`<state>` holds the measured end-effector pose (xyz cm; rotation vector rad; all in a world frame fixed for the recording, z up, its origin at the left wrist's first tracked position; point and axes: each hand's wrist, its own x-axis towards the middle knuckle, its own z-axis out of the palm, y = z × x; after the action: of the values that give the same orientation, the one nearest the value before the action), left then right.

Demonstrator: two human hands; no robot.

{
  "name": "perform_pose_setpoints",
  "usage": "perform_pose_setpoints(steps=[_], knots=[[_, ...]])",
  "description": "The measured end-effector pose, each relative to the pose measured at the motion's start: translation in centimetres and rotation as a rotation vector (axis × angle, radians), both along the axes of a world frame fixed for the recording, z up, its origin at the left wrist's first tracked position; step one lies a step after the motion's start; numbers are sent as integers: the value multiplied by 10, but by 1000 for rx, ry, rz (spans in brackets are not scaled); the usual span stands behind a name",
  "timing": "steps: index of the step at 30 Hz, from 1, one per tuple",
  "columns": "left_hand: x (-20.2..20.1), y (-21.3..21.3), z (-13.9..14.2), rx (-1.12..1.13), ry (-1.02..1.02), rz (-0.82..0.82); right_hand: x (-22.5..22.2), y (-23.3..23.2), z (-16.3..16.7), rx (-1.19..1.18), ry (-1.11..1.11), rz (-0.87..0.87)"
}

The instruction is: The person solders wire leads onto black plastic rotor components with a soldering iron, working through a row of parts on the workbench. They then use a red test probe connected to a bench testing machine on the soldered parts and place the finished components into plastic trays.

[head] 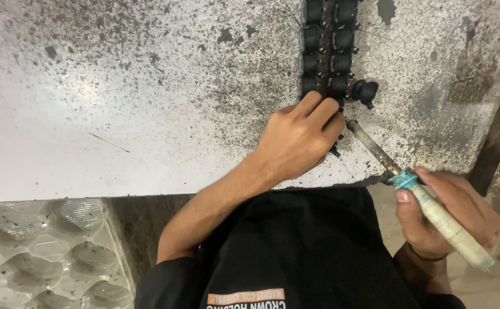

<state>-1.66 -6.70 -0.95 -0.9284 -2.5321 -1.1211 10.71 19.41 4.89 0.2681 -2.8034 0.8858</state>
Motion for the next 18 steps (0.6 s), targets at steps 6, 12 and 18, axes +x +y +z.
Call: perform_pose_setpoints(steps=[6,12,18], knots=[[-1,2,0,13,7,27,-4,4,-4,-66,34,-6],[3,7,-4,5,7,0,-3,7,-8,-81,42,0],[-1,15,-2,43,-14,1,-5,5,-2,-50,31,17]])
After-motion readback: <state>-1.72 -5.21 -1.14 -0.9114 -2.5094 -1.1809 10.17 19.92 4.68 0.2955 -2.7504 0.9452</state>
